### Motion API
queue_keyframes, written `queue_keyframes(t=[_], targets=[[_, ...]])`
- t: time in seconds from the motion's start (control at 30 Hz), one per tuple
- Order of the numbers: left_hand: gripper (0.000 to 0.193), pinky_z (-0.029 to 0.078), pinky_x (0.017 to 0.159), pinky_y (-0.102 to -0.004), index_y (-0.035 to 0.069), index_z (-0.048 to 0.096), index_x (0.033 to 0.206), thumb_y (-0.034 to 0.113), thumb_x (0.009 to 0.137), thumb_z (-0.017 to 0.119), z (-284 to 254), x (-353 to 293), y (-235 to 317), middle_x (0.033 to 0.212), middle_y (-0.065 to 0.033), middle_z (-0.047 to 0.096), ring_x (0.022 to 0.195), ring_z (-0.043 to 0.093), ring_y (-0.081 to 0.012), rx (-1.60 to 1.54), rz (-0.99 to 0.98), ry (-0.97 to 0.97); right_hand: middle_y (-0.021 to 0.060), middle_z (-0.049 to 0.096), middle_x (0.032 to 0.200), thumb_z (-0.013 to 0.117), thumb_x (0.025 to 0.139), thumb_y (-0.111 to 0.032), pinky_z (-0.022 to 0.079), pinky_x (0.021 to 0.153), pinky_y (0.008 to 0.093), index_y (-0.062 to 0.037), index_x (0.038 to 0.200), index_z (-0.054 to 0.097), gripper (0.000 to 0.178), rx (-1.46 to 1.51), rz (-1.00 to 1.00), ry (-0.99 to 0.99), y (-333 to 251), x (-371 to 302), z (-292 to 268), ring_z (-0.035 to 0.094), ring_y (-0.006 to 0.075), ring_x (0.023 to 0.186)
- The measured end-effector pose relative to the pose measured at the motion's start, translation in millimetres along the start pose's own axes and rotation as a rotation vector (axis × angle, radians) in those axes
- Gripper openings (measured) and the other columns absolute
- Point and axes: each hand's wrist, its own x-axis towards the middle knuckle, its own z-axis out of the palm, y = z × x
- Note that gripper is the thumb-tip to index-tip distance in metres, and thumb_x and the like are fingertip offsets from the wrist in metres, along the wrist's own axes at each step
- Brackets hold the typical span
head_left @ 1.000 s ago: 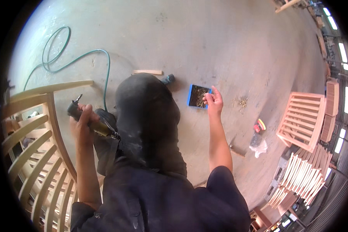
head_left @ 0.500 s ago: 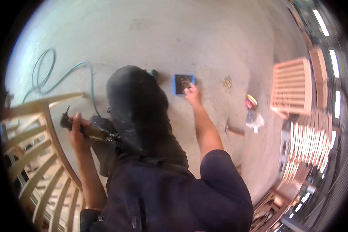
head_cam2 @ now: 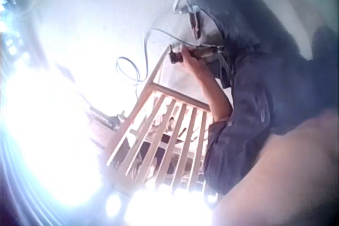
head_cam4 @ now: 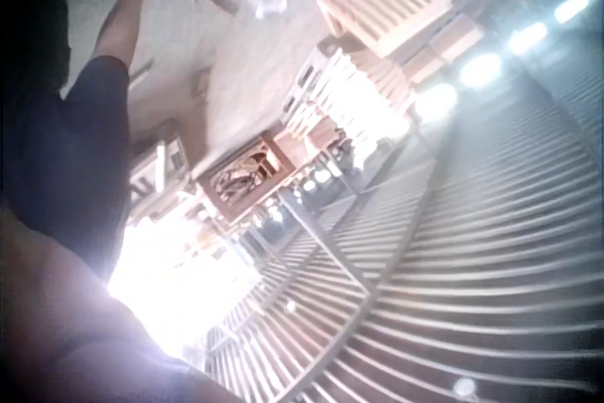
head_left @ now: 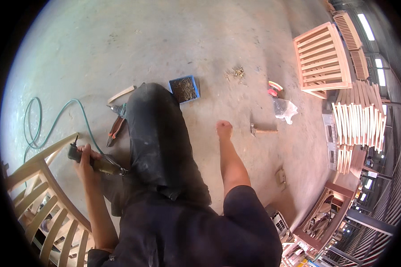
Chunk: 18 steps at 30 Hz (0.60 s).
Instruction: The person sits on the floor and uses a pneumatic nail gun to attach wooden slats to the frame of a chair. They pick up nails from a container on the floor and insert them into the gun before firing them into the wood. Another person is visible in the background working on a similar chair.
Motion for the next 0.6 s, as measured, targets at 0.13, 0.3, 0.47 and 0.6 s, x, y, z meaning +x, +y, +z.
queue_keyframes(t=[0.13, 0.3, 0.47, 0.6], targets=[[0.019, 0.049, 0.065, -0.0319, 0.009, 0.055, 0.087, 0.012, 0.097, 0.07, 16, 18, 0, 0.068, -0.0034, 0.055, 0.063, 0.059, -0.0172, 0.066, -0.002, 0.026, 0.0152, 0.077, 0.096, 0.067, 0.087, -0.025, 0.058, 0.081, 0.0433, -0.0118, 0.095, 0.078, 0.019, -0.033, -0.011, 0.162, -50, 67, 11, 0.074, 0.0306, 0.093], [0.016, 0.049, 0.064, -0.0309, 0.008, 0.054, 0.091, 0.009, 0.097, 0.069, 33, 37, -13, 0.068, -0.0036, 0.054, 0.061, 0.058, -0.0165, 0.072, -0.059, 0.148, 0.0136, 0.076, 0.1, 0.074, 0.084, -0.027, 0.056, 0.084, 0.0442, -0.0106, 0.101, 0.076, 0.024, -0.18, -0.011, 0.283, -80, 194, 20, 0.072, 0.0312, 0.096], [0.017, 0.048, 0.061, -0.0302, 0.008, 0.055, 0.094, 0.012, 0.096, 0.071, 44, 47, -15, 0.069, -0.0031, 0.057, 0.061, 0.058, -0.0147, 0.176, -0.087, 0.237, 0.0164, 0.075, 0.108, 0.074, 0.084, -0.025, 0.056, 0.089, 0.0475, -0.0111, 0.105, 0.075, 0.026, -0.349, -0.01, 0.335, -100, 252, 30, 0.071, 0.0348, 0.103], [0.019, 0.048, 0.061, -0.0285, 0.009, 0.055, 0.096, 0.015, 0.096, 0.072, 62, 41, 2, 0.07, -0.0019, 0.058, 0.063, 0.059, -0.013, 0.209, -0.049, 0.307, 0.0157, 0.077, 0.094, 0.072, 0.085, -0.023, 0.058, 0.078, 0.046, -0.0071, 0.091, 0.076, 0.017, -0.348, 0.099, 0.196, -112, 254, 47, 0.074, 0.0348, 0.09]])
